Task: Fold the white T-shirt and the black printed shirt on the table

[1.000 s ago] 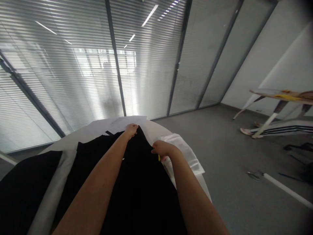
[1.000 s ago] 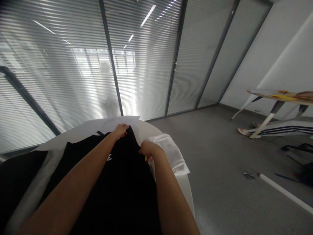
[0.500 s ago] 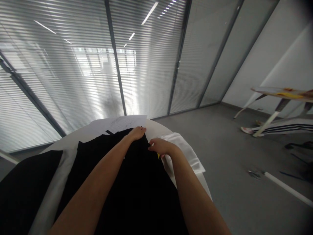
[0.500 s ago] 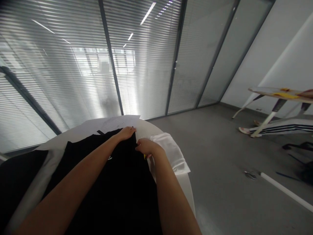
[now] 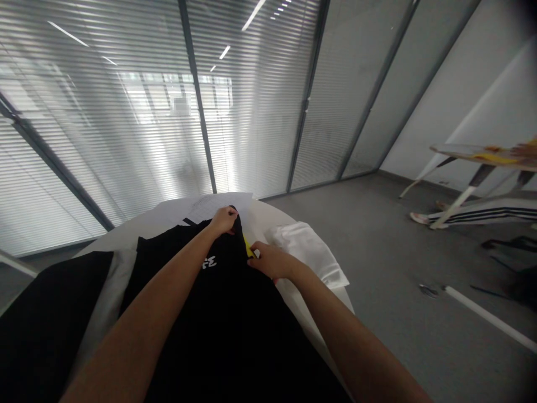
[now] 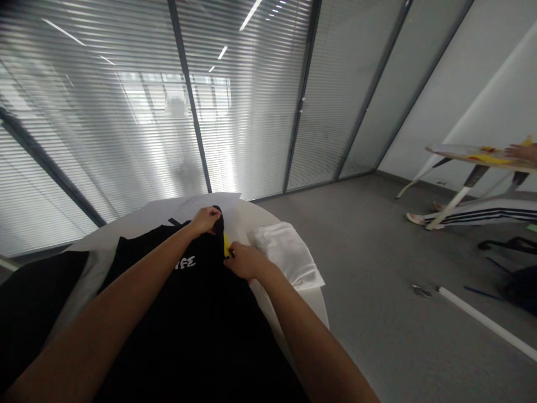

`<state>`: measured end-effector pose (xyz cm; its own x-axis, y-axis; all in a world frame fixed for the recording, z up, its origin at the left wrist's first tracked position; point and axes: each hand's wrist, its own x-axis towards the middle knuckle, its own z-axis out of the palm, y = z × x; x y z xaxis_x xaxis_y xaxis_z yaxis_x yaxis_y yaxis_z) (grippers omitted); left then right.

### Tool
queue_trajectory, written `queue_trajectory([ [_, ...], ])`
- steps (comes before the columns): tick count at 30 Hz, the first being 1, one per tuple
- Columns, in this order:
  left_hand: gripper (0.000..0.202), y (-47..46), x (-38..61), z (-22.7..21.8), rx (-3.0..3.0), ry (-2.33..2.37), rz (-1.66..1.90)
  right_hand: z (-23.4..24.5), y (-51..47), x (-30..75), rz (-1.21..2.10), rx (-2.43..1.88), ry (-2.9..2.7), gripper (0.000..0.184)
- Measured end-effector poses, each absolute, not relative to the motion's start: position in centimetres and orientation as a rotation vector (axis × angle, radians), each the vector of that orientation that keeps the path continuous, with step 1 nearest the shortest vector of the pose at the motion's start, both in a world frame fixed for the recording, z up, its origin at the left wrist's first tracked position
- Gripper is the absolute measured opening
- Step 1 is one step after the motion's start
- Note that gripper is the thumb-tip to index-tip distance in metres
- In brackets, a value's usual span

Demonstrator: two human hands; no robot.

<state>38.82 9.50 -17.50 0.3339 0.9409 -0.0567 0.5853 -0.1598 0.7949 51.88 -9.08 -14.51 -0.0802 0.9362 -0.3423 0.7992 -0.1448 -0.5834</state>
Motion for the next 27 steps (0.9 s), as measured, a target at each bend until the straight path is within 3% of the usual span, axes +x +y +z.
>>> queue_trajectory([
  [8, 0.027, 8.5, 35.7, -14.1, 1.662, 1.277, 0.801, -14.1, -15.3, 51.0, 0.619, -1.988, -1.963, 0.030],
  [18, 0.028, 9.8, 25.4, -10.0, 1.638, 1.365, 0.793, -10.3, -15.6, 40.2, 0.762, -1.585, -1.948, 0.040],
  [22, 0.035, 10.3, 20.6, -9.6, 1.718, 1.457, 0.740, -10.6, -15.0, 35.7, 0.790, -1.535, -1.983, 0.039],
  [27, 0.030, 10.4, 16.6, -10.7, 1.837, 1.547, 0.704, -12.4, -16.2, 31.4, 0.807, -1.542, -2.111, 0.039],
])
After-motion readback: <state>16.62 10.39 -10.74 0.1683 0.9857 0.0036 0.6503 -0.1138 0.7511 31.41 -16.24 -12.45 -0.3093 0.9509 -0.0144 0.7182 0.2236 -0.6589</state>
